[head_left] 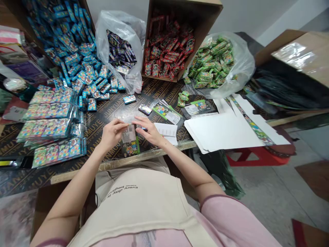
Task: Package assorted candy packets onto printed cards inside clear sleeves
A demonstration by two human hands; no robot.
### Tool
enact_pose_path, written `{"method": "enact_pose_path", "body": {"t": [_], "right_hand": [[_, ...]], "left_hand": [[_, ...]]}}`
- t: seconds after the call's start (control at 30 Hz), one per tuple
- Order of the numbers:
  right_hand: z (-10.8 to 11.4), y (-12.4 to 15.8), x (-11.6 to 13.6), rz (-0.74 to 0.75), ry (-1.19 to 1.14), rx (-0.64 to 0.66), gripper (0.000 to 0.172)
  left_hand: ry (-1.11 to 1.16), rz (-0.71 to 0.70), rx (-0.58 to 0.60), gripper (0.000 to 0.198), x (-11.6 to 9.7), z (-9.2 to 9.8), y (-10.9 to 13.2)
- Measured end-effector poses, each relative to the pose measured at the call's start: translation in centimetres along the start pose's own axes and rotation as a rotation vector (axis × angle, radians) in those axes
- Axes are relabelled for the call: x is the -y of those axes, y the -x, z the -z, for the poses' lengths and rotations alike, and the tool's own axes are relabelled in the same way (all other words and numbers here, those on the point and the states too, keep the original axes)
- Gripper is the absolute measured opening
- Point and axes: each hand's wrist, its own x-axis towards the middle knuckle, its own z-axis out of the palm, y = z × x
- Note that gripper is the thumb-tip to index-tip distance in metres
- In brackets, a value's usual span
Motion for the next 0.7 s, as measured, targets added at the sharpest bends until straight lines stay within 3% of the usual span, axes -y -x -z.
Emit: {"method": "enact_pose_path", "body": {"t": [0.13, 0.2, 0.27, 0.37, 0.43, 0.57, 0.7], "right_hand": [[4.8, 2.4, -5.0, -0.165, 0.256, -0.102, 0.059], [7.3, 4.0, -7.7, -0.322, 0.39, -0.17, 0.054], [9.2, 5.6, -9.7, -0.439, 0.418, -0.206, 0.042], [10.5, 6.9, -10.8, -0.475, 0.366, -0.237, 0.019], [10.8, 6.7, -10.1, -0.449, 0.353, -0.283, 0.016], [10.8, 4.8, -6.6, -0.294, 0.303, -0.39, 0.017], [10.1, 2.9, -2.6, -0.215, 0.16, -0.361, 0.015]], "left_hand": [[-0.024, 0.225, -0.023, 0.018, 5.5, -1.0, -1.1], [-0.024, 0.305, 0.002, 0.012, 7.7, -1.5, -1.4], [-0.027, 0.316, 0.005, 0.006, 8.5, -2.1, -1.7], [0.001, 0.28, -0.011, 0.01, 6.9, -4.0, -2.1], [0.06, 0.249, 0.007, 0.016, 4.6, -5.7, -2.3], [0.249, 0.204, 0.057, 0.028, -0.4, -8.8, -2.8], [0.633, 0.269, -0.055, 0.041, -4.0, -9.5, -2.9]]}}
